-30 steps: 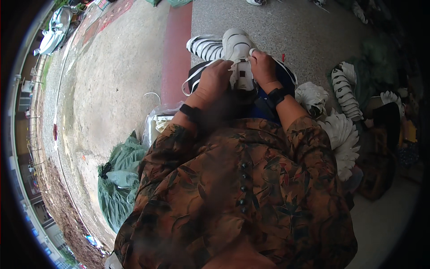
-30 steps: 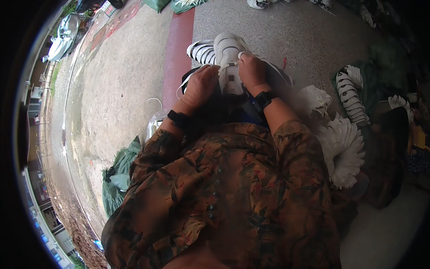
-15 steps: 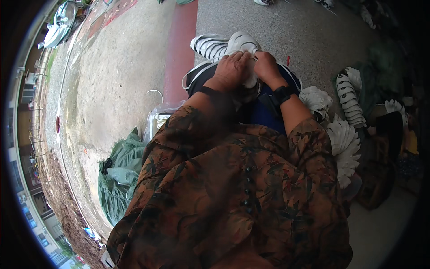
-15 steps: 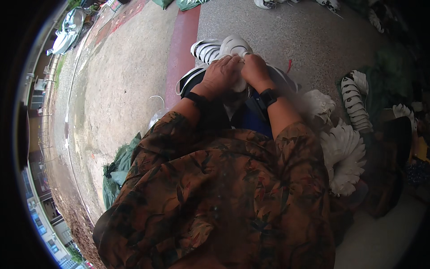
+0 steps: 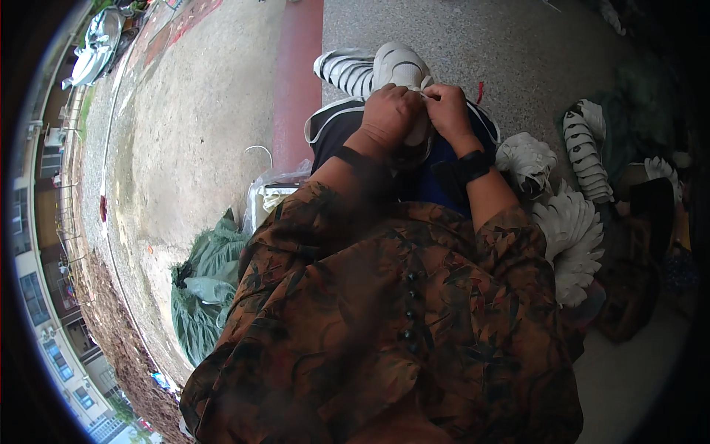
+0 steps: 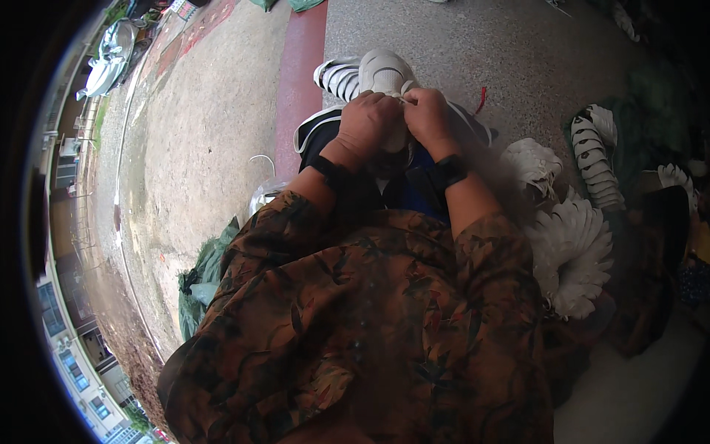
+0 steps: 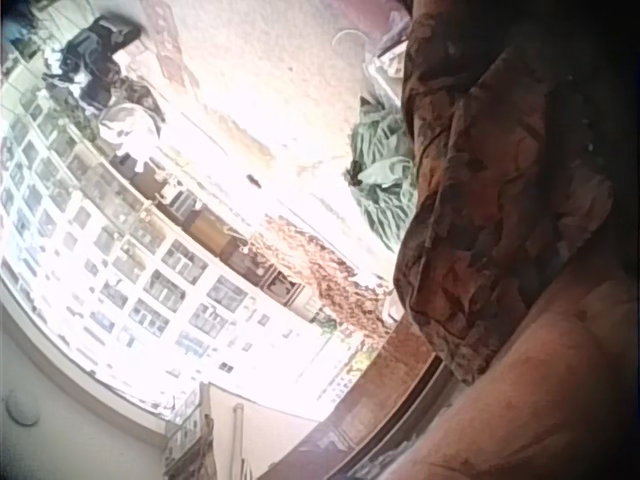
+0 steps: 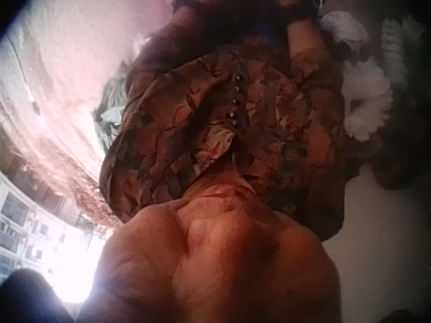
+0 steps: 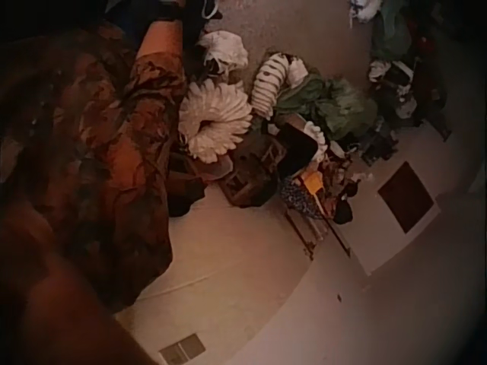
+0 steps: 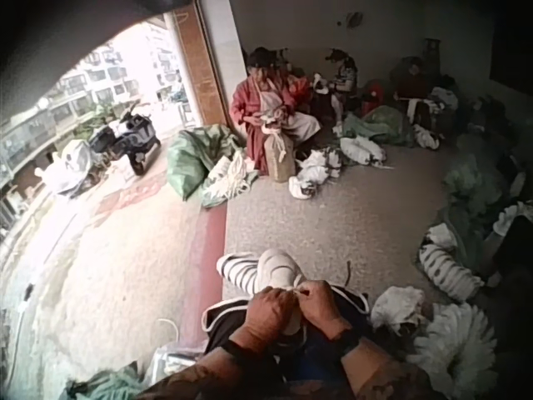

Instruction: The person threads a white shoelace through the eyelets of a white sneaker held on their lap. They pull the lace ends to tighten the fit and adjust the lacing pattern across the shoe's tongue.

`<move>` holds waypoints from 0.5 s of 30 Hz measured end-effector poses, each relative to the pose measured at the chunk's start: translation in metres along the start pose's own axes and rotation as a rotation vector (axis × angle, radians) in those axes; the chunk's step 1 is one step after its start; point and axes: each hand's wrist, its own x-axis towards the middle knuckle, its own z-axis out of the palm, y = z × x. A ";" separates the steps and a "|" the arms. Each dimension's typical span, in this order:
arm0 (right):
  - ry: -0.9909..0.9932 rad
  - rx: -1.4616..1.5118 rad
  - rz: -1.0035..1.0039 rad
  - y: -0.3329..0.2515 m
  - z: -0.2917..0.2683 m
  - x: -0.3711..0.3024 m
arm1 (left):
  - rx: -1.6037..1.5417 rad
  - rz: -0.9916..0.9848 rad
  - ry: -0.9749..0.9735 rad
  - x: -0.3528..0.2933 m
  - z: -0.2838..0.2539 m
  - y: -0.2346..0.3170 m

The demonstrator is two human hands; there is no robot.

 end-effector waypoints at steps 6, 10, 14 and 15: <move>-0.097 0.126 0.018 0.016 -0.003 0.015 | 0.105 -0.124 -0.150 0.017 0.004 0.009; -0.043 0.112 0.051 0.024 0.005 0.017 | 0.124 -0.152 -0.291 0.023 -0.017 0.018; 0.045 0.076 0.121 -0.002 0.003 0.007 | -0.020 0.047 -0.585 -0.015 -0.067 0.032; 0.073 0.046 0.109 0.002 0.001 0.008 | -0.075 0.162 -0.583 -0.029 -0.066 0.031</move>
